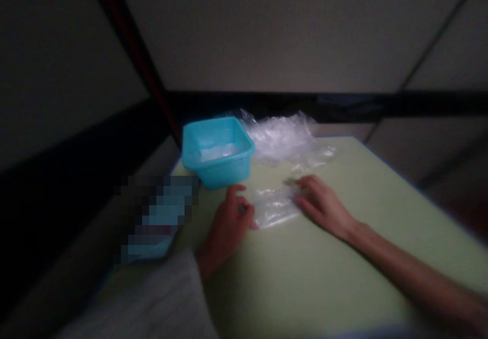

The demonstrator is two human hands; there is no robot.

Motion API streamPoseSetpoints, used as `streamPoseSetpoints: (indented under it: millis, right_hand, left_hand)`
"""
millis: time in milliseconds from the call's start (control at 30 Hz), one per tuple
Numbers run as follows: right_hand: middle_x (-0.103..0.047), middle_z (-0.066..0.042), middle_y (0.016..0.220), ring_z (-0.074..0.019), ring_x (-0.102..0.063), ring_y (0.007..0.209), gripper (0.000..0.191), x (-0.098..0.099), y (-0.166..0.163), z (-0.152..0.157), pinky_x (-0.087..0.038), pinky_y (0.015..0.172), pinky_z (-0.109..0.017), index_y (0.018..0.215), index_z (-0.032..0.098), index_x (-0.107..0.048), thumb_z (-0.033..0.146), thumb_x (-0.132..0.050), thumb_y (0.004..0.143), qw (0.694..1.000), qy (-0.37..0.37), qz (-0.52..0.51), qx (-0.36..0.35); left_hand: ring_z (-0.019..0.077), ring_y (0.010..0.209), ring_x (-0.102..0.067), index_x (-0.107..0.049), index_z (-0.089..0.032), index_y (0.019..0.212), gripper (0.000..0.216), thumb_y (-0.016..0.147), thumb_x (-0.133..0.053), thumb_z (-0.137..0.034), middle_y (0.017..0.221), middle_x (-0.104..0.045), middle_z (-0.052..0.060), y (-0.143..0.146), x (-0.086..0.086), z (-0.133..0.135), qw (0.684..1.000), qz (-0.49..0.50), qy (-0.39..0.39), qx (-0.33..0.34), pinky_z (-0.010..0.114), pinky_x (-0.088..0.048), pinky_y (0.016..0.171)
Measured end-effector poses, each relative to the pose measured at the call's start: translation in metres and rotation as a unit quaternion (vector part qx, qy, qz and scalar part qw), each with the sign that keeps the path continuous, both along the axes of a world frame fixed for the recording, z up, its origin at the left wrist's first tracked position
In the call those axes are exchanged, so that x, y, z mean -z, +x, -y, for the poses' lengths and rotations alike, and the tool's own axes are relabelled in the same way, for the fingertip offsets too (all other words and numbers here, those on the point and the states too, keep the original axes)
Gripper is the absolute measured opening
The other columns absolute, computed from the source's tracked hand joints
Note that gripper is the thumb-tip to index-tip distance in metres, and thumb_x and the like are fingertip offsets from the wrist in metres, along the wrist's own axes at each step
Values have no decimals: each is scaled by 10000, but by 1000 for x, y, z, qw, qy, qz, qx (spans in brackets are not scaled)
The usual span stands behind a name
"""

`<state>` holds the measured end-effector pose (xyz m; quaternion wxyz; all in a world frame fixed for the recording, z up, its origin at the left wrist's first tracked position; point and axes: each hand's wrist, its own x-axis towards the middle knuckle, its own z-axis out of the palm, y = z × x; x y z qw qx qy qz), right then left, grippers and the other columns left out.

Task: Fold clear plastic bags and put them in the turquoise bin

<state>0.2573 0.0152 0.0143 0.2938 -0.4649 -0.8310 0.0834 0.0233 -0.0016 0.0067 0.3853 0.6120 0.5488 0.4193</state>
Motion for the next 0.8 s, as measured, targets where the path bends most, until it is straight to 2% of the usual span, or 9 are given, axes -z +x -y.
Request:
streamPoseSetpoints:
  millis: [67,167,267,400,533,633,700,767,800]
  right_hand:
    - [-431,-185,1372,-274,-411,1260,512,1,-3,4,-377,1001,-451,1336,123,-385,380,-441,897,996,13,68,-55]
    - [-245,-183,1486,-274,-220,1372,695,6,-5,8,-238,1084,-502,1447,111,-190,517,-362,910,982,8,170,-78]
    - [-227,-200,1480,-267,-203,1376,755,10,-6,9,-209,1099,-492,1449,65,-172,580,-286,909,973,-8,222,-65]
    - [-250,-194,1472,-264,-208,1374,732,13,-5,8,-203,1103,-490,1443,68,-208,578,-243,919,971,-7,231,-53]
    - [-250,-177,1478,-257,-208,1375,703,15,-5,8,-205,1106,-481,1445,85,-211,562,-231,928,972,3,231,-47]
    - [-227,-181,1484,-255,-211,1375,697,15,-6,7,-212,1105,-473,1434,64,-233,549,-213,934,970,-5,241,-45]
    - [-226,-184,1485,-252,-209,1376,680,15,-6,7,-215,1103,-471,1427,57,-251,530,-215,940,969,-10,244,-46]
    - [-234,-179,1486,-250,-203,1378,647,15,-6,5,-219,1100,-473,1422,69,-273,501,-240,942,968,-18,246,-52]
    - [-237,-175,1487,-250,-201,1379,634,15,-5,4,-221,1098,-474,1421,78,-281,489,-259,940,967,-22,247,-56]
  left_hand:
    - [93,486,-589,-378,-190,1069,319,769,-485,-184,677,-497,-85,0,1,0,1000,3,3,3,190,-447,481]
    - [91,482,-589,-379,-195,1067,322,763,-485,-183,673,-501,-86,0,2,-1,1000,12,5,7,183,-444,470]
    - [95,477,-588,-377,-198,1060,323,754,-480,-182,672,-510,-84,1,3,-2,1000,21,-7,10,182,-445,455]
    - [113,482,-593,-376,-192,1046,309,753,-475,-189,652,-512,-81,-1,0,-5,1000,16,-22,16,198,-459,452]
    - [122,468,-580,-420,-179,1045,250,796,-436,-195,704,-553,-40,-4,-9,-3,993,-112,30,-12,239,-462,473]
    - [190,741,-644,-508,-164,986,195,811,-422,-178,817,-618,41,4,-14,8,955,-251,154,-22,321,-513,680]
    - [230,1003,-605,-541,-145,1027,247,828,-396,-164,1039,-633,114,19,-14,19,924,-299,233,50,367,-479,866]
    - [260,1259,-430,-466,-101,1225,404,845,-430,-234,1326,-495,161,38,-11,27,887,-344,274,140,393,-372,1028]
    - [263,1326,-336,-401,-72,1297,501,850,-449,-294,1410,-396,175,47,-9,29,876,-362,275,161,390,-324,1071]
